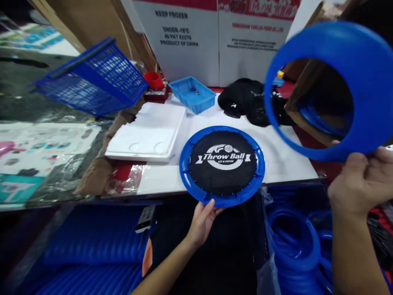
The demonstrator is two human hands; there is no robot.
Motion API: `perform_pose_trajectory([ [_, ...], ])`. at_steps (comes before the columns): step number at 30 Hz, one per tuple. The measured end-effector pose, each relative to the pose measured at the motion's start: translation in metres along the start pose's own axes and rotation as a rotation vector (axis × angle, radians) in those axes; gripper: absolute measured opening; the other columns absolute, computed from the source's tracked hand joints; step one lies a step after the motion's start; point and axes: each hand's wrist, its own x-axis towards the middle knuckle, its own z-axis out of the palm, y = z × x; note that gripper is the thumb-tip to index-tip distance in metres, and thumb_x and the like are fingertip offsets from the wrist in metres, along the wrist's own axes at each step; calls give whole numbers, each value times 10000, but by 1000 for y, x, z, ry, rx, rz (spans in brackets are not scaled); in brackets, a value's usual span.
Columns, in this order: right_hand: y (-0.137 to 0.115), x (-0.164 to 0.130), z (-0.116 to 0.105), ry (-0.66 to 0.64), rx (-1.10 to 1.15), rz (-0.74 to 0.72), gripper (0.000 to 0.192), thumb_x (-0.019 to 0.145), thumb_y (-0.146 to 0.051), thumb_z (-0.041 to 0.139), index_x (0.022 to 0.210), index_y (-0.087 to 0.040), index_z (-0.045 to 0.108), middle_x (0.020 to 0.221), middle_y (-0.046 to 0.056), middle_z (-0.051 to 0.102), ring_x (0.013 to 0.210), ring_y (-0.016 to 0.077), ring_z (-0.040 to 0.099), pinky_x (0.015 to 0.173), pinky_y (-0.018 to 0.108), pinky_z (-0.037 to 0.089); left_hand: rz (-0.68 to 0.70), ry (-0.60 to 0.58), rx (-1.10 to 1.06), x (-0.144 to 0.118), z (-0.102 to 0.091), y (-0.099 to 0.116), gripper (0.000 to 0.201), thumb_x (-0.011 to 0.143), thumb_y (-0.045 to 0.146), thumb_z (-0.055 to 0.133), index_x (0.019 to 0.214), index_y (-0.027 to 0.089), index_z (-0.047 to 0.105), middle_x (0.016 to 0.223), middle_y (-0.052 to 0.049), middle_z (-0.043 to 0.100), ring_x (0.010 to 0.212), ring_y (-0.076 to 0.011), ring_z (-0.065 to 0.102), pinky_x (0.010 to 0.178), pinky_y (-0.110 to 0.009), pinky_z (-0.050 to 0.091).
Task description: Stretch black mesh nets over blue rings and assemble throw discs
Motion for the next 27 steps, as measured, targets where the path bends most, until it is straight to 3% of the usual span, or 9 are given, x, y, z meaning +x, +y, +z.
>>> perform_pose_trajectory([
  [1,-12,-17,4,-92,136,18,274,723,-223,806,983,-205,720,981,58,759,796,262,754,860,539,645,12,-2,-18,0,0,0,455,949,466,795,1255,154,671,1243,-132,760,1096,-279,762,1045,-527,602],
  [4,-31,-59,20,-343,323,359,283,746,-279,880,974,-203,729,942,57,787,760,213,771,772,408,683,80,79,-16,2,3,3,474,959,510,770,1245,150,657,1158,-110,765,990,-248,770,923,-498,663],
  [7,-32,-89,30,-489,356,753,311,793,-328,900,1029,-214,734,1067,51,806,792,152,779,627,222,631,110,186,19,7,5,4,463,923,512,805,1148,127,678,1046,-84,755,919,-230,766,810,-429,694],
  [9,-27,-104,32,-595,347,929,338,815,-376,898,1053,-215,721,1055,44,807,784,138,769,581,188,598,119,224,38,10,7,4,460,896,513,829,1076,114,688,979,-65,737,879,-218,762,772,-396,697],
  [15,-7,-126,29,-760,218,1105,352,824,-444,893,1026,-238,693,1020,36,802,802,154,747,609,223,615,150,257,93,14,10,4,500,872,557,827,1001,93,692,899,-48,698,797,-184,729,697,-342,691],
  [18,-8,-117,20,-832,99,1001,426,801,-432,907,1123,-247,700,1055,29,759,887,169,739,697,262,648,154,261,96,15,10,3,489,880,558,814,989,99,685,880,-37,689,778,-178,722,682,-333,687],
  [21,-18,-101,8,-1020,-201,737,588,849,-472,859,1362,-308,622,1117,36,705,895,199,728,733,347,668,144,242,108,14,10,2,474,894,553,798,1008,108,682,888,-33,684,784,-178,720,683,-331,685],
  [24,-36,-95,2,-1244,-589,195,515,944,-504,738,1389,-261,645,1222,126,650,940,270,711,869,509,653,107,159,100,10,8,3,472,898,528,805,1113,130,672,995,-53,705,855,-193,729,723,-349,691],
  [27,-60,-106,8,-1365,-627,-305,438,1010,-425,651,1390,-209,668,1361,194,607,1219,378,642,1095,617,538,78,51,39,3,9,8,489,898,485,824,1206,154,637,1126,-84,715,985,-235,743,808,-405,694],
])
